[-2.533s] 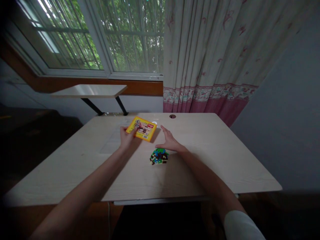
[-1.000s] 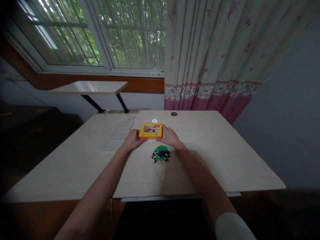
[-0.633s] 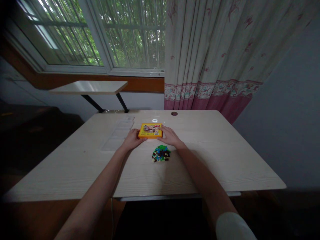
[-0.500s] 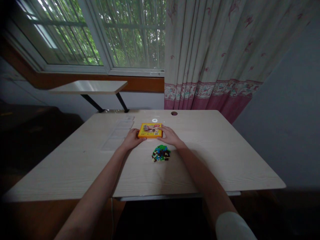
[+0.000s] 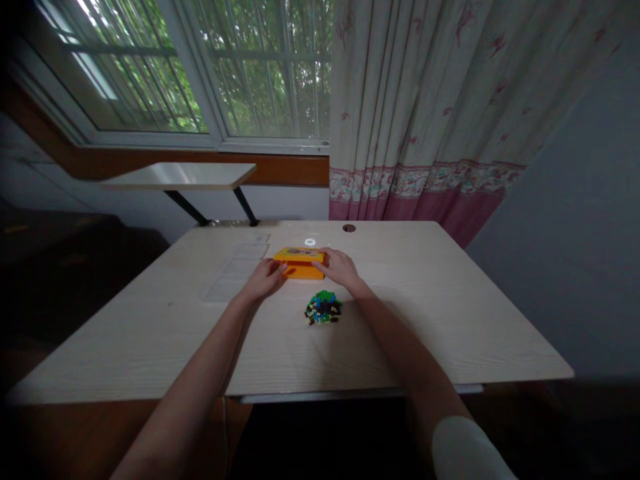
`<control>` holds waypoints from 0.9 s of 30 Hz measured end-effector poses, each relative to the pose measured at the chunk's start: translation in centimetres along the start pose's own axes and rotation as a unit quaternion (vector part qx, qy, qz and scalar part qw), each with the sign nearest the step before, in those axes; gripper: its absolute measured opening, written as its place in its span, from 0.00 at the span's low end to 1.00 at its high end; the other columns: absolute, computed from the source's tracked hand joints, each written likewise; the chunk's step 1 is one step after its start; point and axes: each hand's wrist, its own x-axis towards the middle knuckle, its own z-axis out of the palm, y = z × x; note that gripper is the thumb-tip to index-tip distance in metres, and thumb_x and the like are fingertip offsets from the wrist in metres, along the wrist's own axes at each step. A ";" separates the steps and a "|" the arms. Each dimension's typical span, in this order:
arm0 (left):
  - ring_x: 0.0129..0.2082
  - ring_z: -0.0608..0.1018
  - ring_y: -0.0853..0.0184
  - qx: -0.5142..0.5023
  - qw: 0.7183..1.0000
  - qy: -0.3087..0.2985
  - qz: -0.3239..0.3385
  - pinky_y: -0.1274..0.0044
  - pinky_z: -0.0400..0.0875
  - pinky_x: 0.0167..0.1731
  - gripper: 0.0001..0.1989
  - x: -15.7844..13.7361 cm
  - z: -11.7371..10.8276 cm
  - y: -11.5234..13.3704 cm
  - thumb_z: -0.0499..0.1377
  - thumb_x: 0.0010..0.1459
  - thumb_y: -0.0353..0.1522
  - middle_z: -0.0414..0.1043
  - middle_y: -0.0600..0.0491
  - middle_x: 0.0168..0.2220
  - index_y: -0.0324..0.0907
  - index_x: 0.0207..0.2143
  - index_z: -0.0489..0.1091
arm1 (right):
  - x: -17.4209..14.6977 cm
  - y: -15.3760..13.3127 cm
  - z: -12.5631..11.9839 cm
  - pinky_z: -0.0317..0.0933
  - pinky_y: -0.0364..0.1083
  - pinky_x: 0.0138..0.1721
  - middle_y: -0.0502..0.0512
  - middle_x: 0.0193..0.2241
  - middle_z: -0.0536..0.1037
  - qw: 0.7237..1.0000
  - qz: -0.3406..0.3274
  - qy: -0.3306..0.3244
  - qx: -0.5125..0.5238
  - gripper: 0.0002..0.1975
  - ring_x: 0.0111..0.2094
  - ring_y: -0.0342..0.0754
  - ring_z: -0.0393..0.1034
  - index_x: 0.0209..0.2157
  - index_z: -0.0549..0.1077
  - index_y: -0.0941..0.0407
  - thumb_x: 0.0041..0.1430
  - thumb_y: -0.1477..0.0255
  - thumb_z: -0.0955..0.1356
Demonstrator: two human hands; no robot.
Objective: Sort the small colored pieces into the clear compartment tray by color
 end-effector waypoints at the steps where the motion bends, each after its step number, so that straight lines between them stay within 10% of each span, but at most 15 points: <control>1: 0.36 0.71 0.63 0.006 1.000 -0.001 0.003 0.73 0.64 0.41 0.21 0.1 0.1 -0.1 0.47 0.56 0.42 0.70 0.46 0.33 0.35 0.32 0.71 | 0.4 0.0 0.0 0.59 0.45 0.43 0.55 0.40 0.74 1.000 0.008 0.008 0.001 0.19 0.41 0.47 0.68 0.45 0.68 0.54 0.56 0.60 0.62; 13: 0.40 0.70 0.63 0.045 0.999 -0.018 -0.006 0.72 0.63 0.44 0.14 0.6 0.3 -0.7 0.48 0.54 0.32 0.70 0.45 0.36 0.35 0.35 0.70 | 7.0 4.8 1.8 0.62 0.39 0.31 0.52 0.27 0.77 0.972 0.167 0.021 0.164 0.12 0.27 0.41 0.71 0.39 0.72 0.59 0.49 0.73 0.67; 27: 0.37 0.72 0.62 0.132 0.990 -0.044 -0.033 0.74 0.65 0.39 0.12 -0.2 -0.6 1.1 0.46 0.55 0.28 0.70 0.42 0.35 0.34 0.34 0.68 | 6.7 6.0 4.3 0.63 0.38 0.33 0.53 0.28 0.79 0.965 0.236 -0.029 0.113 0.11 0.27 0.42 0.73 0.36 0.76 0.57 0.53 0.68 0.66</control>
